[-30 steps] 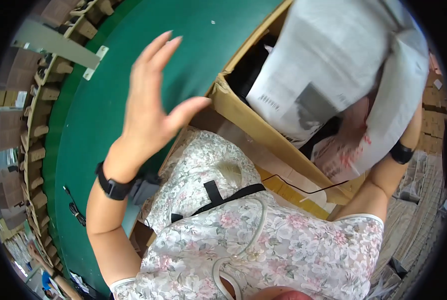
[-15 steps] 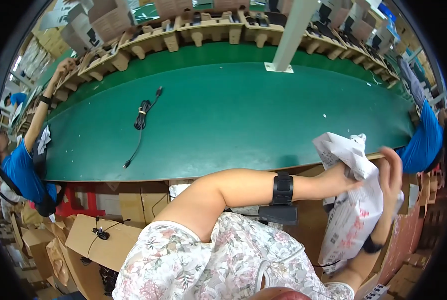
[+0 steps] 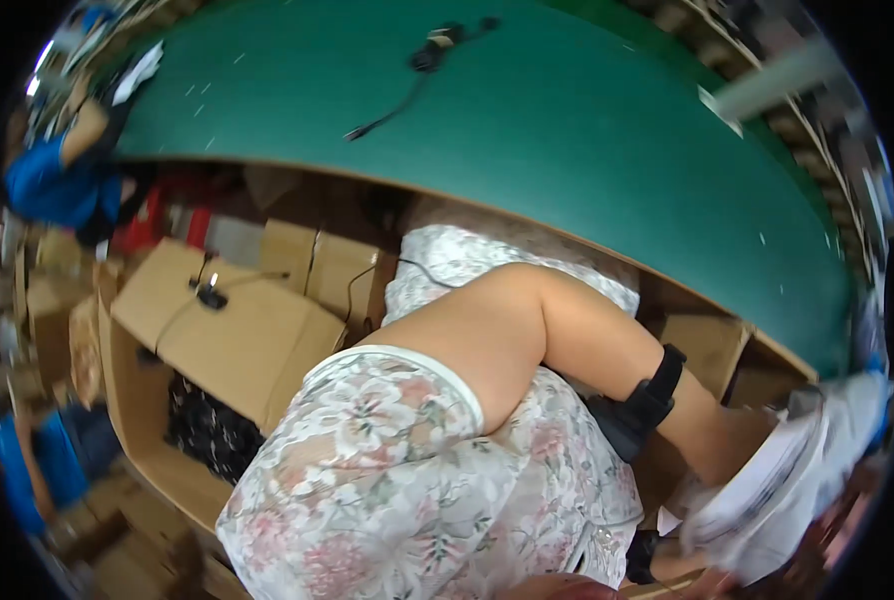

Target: The person picks up a cable and a base, fits them together, and places the assembly into a cardboard tray. After repeating this process several times, the person reaches into a large box to rearrange the items inside.

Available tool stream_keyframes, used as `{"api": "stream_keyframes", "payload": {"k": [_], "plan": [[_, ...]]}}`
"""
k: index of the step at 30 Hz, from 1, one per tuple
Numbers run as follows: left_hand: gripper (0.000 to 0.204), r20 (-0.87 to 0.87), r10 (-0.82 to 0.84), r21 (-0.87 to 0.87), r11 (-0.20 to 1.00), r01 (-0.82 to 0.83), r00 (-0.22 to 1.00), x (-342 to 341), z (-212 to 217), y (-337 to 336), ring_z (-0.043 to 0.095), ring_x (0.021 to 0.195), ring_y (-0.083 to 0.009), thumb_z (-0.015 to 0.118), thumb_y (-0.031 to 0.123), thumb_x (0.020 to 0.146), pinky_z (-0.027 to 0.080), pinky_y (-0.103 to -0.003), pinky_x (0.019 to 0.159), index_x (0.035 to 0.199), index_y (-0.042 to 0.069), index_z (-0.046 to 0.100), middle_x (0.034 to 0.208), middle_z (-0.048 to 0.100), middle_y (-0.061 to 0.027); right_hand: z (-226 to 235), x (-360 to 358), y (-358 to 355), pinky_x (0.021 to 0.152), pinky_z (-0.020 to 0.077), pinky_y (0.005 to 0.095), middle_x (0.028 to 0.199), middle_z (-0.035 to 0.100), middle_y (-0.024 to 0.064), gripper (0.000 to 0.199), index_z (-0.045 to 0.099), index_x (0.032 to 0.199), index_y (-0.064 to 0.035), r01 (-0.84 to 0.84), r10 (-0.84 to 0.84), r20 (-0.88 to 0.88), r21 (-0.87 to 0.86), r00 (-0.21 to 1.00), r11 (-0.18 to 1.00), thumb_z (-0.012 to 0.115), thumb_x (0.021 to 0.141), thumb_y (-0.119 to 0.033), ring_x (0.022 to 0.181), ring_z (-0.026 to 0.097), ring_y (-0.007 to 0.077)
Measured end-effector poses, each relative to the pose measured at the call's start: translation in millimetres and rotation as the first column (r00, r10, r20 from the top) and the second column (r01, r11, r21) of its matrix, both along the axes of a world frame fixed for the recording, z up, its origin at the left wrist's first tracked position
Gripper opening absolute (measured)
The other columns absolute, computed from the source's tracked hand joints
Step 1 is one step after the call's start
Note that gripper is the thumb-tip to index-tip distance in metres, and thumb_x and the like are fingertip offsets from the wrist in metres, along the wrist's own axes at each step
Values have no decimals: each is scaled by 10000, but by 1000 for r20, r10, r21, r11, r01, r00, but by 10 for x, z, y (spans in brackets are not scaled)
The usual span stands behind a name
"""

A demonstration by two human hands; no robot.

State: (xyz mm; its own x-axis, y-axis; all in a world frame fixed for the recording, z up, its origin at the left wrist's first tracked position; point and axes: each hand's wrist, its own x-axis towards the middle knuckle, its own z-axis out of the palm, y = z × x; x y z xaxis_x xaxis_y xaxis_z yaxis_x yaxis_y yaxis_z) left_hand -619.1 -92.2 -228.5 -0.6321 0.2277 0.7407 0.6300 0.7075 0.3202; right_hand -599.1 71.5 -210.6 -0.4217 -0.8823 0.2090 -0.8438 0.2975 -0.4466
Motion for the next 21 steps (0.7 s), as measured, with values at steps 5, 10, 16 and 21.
{"api": "stream_keyframes", "payload": {"k": [5,10,16,21], "plan": [[483,-467,159,390,920,42,870,1066,114,-528,408,1181,-343,597,124,694,282,-502,1002,1129,-51,483,1257,436,-234,384,-65,-670,1009,327,374,1303,446,182,524,364,1305,36,-570,547,-196,-87,814,817,541,857,-173,1211,420,300],[570,-468,698,534,712,-457,542,2109,360,-955,385,1216,-320,610,176,708,260,-488,1025,1204,-49,442,1310,393,-227,1015,429,-2139,1010,327,369,1306,448,169,500,378,1304,20,-923,820,-428,-112,379,368,533,856,-139,1214,421,298],[539,-251,967,687,141,-713,-50,3648,23,-882,430,1180,-305,596,242,742,314,-461,983,1208,3,466,1274,444,-194,1525,2226,-2783,1012,327,365,1308,451,156,481,392,1303,4,-984,758,-652,-131,-5,-119,526,854,-106,1218,422,295],[516,-1,864,739,-338,-583,-503,4693,133,-987,468,1149,-293,584,298,771,359,-439,948,1211,46,486,1245,486,-167,1265,3482,-2912,864,429,269,1160,548,100,456,481,1222,-3,-921,872,385,-353,-302,-163,626,828,-181,1007,535,178]]}}
